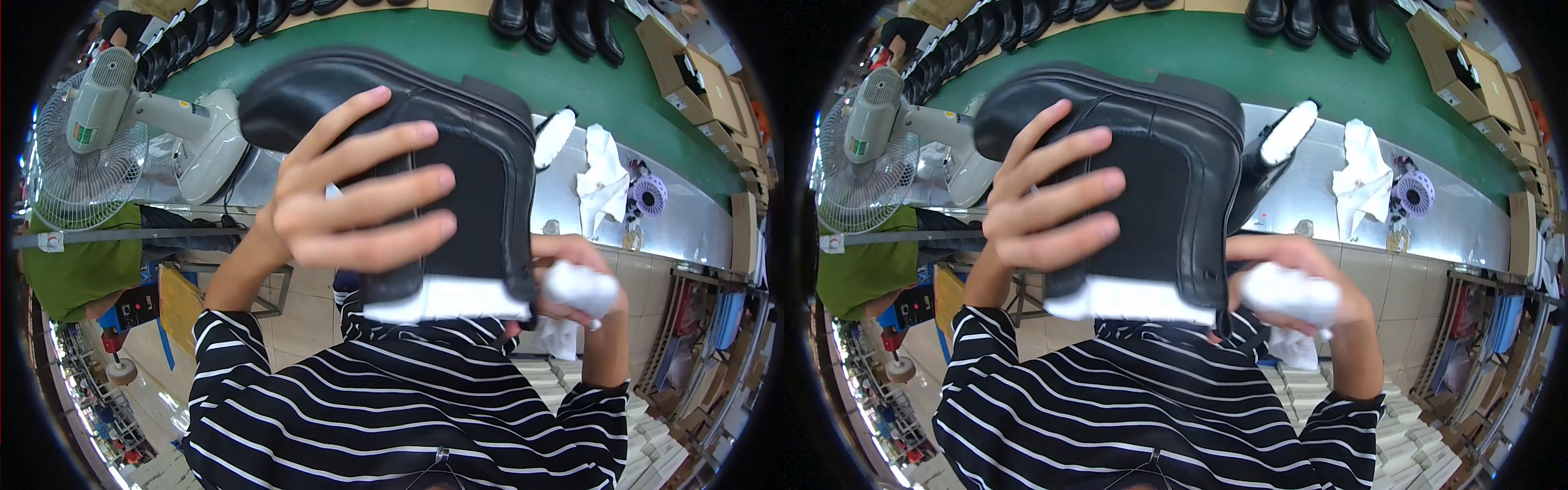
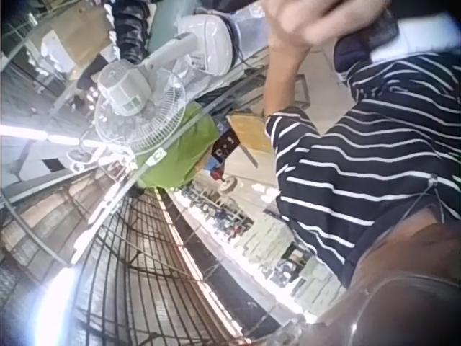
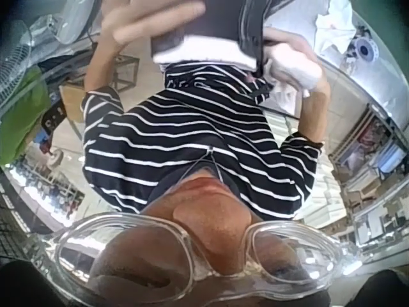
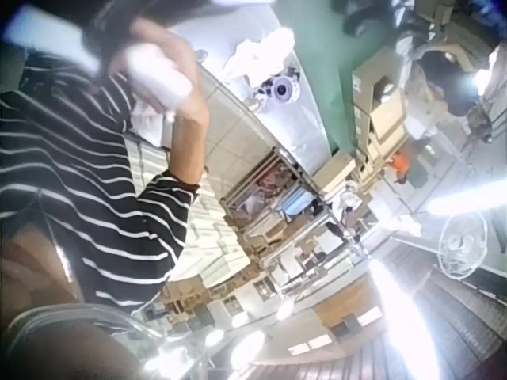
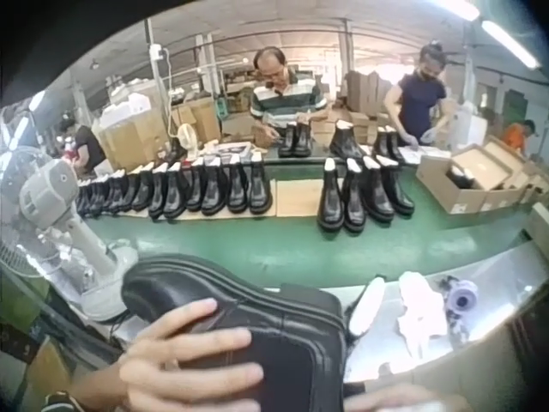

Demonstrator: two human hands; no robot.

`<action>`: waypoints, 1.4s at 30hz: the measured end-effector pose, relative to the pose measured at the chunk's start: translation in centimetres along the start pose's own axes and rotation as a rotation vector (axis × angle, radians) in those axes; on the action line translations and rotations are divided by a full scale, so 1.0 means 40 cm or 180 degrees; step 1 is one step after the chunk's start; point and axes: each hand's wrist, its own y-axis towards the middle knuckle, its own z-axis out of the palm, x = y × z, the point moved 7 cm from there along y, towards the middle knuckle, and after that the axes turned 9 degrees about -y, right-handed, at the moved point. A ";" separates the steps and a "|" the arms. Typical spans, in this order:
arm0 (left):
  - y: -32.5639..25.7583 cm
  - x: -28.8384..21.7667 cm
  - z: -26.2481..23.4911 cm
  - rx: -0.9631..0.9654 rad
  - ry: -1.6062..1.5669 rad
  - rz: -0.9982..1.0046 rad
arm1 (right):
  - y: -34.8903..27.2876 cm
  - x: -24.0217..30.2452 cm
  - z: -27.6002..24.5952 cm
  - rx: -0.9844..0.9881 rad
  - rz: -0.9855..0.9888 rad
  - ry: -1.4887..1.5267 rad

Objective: Cleaning and inspecting finished boots on a factory assembly line using a cloth and a cleaning agent.

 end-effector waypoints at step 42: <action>-0.064 0.013 0.075 -0.1223 -0.1263 -0.3223 | 0.074 0.239 0.107 -0.3219 -0.2152 -0.2285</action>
